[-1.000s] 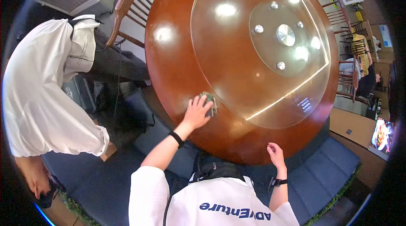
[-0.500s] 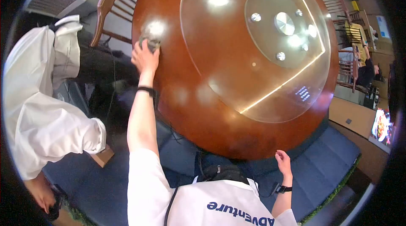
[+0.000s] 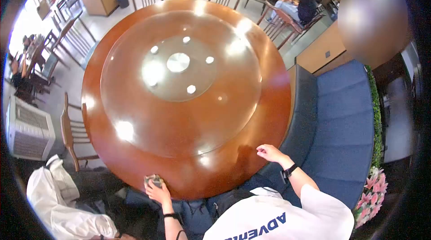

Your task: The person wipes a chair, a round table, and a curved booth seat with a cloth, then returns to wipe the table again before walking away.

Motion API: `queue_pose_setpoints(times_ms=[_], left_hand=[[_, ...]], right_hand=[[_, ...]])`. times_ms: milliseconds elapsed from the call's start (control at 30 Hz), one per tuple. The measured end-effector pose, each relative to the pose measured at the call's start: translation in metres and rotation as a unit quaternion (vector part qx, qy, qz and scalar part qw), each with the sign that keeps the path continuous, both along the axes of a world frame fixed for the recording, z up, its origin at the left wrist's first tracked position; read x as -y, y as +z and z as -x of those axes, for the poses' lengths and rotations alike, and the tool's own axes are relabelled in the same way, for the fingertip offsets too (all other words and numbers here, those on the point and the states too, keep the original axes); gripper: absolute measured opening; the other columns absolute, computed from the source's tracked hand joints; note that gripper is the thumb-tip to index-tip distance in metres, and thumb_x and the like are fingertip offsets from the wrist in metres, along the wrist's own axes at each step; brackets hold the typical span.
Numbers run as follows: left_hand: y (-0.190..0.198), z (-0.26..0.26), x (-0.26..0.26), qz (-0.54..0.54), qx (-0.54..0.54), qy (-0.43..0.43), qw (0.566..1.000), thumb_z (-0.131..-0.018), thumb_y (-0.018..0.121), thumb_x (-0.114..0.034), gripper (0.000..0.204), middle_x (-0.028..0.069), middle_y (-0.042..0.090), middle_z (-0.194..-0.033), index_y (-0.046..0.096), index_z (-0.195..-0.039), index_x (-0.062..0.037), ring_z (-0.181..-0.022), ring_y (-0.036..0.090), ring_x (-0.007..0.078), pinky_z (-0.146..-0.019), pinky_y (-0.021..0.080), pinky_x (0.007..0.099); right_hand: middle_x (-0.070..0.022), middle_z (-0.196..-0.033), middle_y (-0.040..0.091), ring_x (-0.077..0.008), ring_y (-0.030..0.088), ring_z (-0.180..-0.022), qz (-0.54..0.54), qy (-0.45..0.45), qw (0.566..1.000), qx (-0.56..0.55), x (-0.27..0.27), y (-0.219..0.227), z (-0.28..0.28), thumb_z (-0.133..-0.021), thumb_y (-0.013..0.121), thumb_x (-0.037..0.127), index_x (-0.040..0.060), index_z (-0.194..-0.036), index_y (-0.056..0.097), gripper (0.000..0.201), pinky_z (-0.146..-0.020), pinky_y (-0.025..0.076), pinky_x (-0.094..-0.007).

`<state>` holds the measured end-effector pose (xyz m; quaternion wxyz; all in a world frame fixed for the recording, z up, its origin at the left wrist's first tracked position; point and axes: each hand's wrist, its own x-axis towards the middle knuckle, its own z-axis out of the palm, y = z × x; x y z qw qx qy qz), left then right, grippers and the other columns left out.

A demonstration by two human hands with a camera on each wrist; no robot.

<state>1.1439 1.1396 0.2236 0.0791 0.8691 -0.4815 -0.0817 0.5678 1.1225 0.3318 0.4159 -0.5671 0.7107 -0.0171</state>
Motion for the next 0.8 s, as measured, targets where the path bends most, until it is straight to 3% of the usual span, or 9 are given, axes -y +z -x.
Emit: queue_pose_setpoints(times_ms=[200, 233, 367, 500, 567, 667, 733, 767, 800], left_hand=[[0.004, 0.100, -0.023, -0.025, -0.039, 0.034, 0.998, -0.075, 0.083, -0.021, 0.075, 0.0220, 0.040, -0.150, 0.048, -0.141, -0.0135, -0.134, 0.042, 0.0438, -0.103, 0.041, 0.0600], [0.006, 0.118, -0.025, -0.028, -0.024, 0.040, 0.999, -0.076, 0.083, -0.024, 0.075, 0.0180, 0.040, -0.150, 0.048, -0.141, -0.0119, -0.130, 0.045, 0.0429, -0.101, 0.043, 0.0590], [-0.003, 0.184, -0.031, -0.028, -0.006, 0.080, 0.996, -0.077, 0.083, -0.028, 0.074, 0.0195, 0.040, -0.149, 0.048, -0.141, -0.0126, -0.130, 0.045, 0.0434, -0.102, 0.042, 0.0593], [0.004, 0.282, -0.038, -0.042, -0.016, 0.140, 0.989, -0.079, 0.082, -0.037, 0.072, 0.0199, 0.041, -0.149, 0.050, -0.139, -0.0124, -0.128, 0.046, 0.0433, -0.102, 0.043, 0.0599], [-0.011, 0.326, -0.048, -0.026, 0.010, 0.129, 0.991, -0.079, 0.082, -0.039, 0.070, 0.0196, 0.040, -0.150, 0.052, -0.137, -0.0139, -0.128, 0.045, 0.0439, -0.101, 0.043, 0.0603], [0.012, 0.386, -0.048, -0.072, -0.079, 0.086, 0.991, -0.076, 0.084, -0.041, 0.070, 0.0191, 0.039, -0.152, 0.055, -0.135, -0.0173, -0.131, 0.043, 0.0452, -0.103, 0.042, 0.0604], [0.016, 0.393, -0.050, -0.104, -0.082, 0.057, 0.990, -0.073, 0.086, -0.039, 0.071, 0.0187, 0.039, -0.153, 0.057, -0.135, -0.0185, -0.133, 0.043, 0.0454, -0.103, 0.044, 0.0601], [0.024, 0.395, -0.046, -0.112, -0.028, 0.040, 0.993, -0.072, 0.087, -0.036, 0.073, 0.0190, 0.040, -0.151, 0.057, -0.135, -0.0179, -0.131, 0.045, 0.0445, -0.101, 0.047, 0.0586], [0.018, 0.391, -0.047, -0.081, -0.059, 0.032, 0.994, -0.071, 0.088, -0.034, 0.075, 0.0183, 0.042, -0.149, 0.055, -0.136, -0.0166, -0.129, 0.047, 0.0437, -0.099, 0.049, 0.0572]], right_hand=[[-0.0171, -0.113, 0.073, -0.0290, 0.070, -0.107, -0.007, 0.030, 0.999, 0.036, -0.005, -0.034, 0.061, -0.098, 0.069, 0.030, 0.0015, -0.123, 0.068, 0.038, -0.094, 0.056, -0.0403], [-0.0171, -0.114, 0.073, -0.0289, 0.070, -0.107, -0.016, 0.029, 0.998, 0.044, -0.005, -0.041, 0.078, -0.098, 0.069, 0.030, 0.0016, -0.123, 0.068, 0.038, -0.095, 0.055, -0.0401], [-0.0193, -0.114, 0.074, -0.0311, 0.071, -0.106, -0.035, 0.017, 0.997, 0.067, 0.006, -0.068, 0.163, -0.097, 0.070, 0.032, 0.0015, -0.123, 0.069, 0.040, -0.093, 0.056, -0.0407], [-0.0176, -0.113, 0.075, -0.0270, 0.072, -0.103, -0.007, -0.016, 0.999, 0.048, 0.052, -0.049, 0.260, -0.096, 0.071, 0.029, 0.0020, -0.123, 0.070, 0.038, -0.092, 0.057, -0.0377], [-0.0171, -0.113, 0.075, -0.0261, 0.073, -0.102, 0.036, -0.035, 0.997, 0.060, 0.061, -0.051, 0.292, -0.095, 0.071, 0.027, 0.0019, -0.121, 0.070, 0.036, -0.091, 0.057, -0.0376], [-0.0178, -0.112, 0.075, -0.0270, 0.073, -0.101, 0.001, -0.048, 0.997, 0.059, 0.077, -0.057, 0.329, -0.094, 0.071, 0.025, 0.0015, -0.119, 0.071, 0.034, -0.090, 0.058, -0.0382], [-0.0161, -0.112, 0.075, -0.0261, 0.072, -0.103, 0.019, 0.005, 1.000, 0.019, 0.074, -0.063, 0.333, -0.096, 0.069, 0.024, 0.0009, -0.119, 0.071, 0.033, -0.091, 0.057, -0.0385], [-0.0142, -0.113, 0.075, -0.0238, 0.071, -0.105, 0.018, 0.027, 0.999, 0.004, 0.078, -0.056, 0.332, -0.097, 0.068, 0.025, 0.0005, -0.121, 0.070, 0.034, -0.093, 0.056, -0.0375], [-0.0147, -0.113, 0.075, -0.0245, 0.071, -0.105, 0.006, 0.050, 0.999, 0.013, 0.083, -0.040, 0.328, -0.097, 0.068, 0.025, 0.0005, -0.121, 0.069, 0.034, -0.094, 0.056, -0.0379]])
